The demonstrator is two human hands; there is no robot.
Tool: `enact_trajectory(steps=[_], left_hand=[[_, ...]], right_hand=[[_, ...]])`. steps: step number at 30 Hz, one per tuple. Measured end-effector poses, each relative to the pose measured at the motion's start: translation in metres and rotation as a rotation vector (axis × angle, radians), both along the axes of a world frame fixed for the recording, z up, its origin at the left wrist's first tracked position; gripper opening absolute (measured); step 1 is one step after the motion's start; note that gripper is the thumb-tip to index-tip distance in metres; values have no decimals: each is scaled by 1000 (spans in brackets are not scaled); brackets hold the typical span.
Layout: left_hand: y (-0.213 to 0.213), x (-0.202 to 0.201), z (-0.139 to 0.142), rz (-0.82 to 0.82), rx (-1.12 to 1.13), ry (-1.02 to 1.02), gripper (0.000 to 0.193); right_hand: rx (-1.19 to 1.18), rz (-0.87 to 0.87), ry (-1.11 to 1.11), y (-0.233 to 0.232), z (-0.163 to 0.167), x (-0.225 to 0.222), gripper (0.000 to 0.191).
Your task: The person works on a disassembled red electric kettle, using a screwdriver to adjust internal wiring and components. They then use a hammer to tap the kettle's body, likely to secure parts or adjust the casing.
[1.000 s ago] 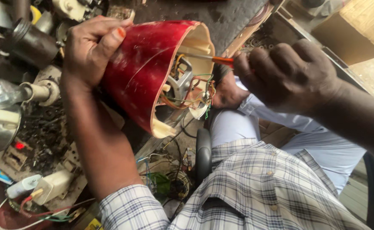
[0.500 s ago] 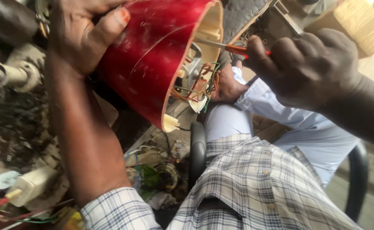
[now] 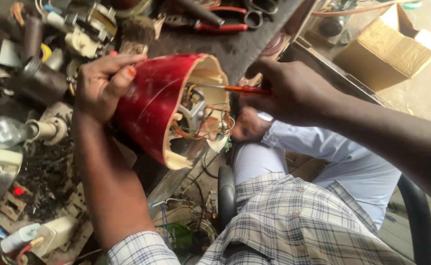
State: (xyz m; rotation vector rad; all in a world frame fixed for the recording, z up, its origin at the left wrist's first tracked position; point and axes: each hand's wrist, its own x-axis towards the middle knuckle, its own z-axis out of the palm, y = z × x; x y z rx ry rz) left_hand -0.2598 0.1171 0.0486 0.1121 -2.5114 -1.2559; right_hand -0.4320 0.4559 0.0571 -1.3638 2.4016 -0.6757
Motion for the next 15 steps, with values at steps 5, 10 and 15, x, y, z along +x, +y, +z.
enact_trajectory(steps=[5,10,15], left_hand=[[-4,1,-10,38,103,-56,53],[-15,3,-18,-40,-35,63,49],[-21,3,-24,-79,-85,112,46]], right_hand=[[-212,138,309,15,-10,12,22],[-212,317,1192,20,-17,8,22],[11,312,1269,7,-19,7,36]])
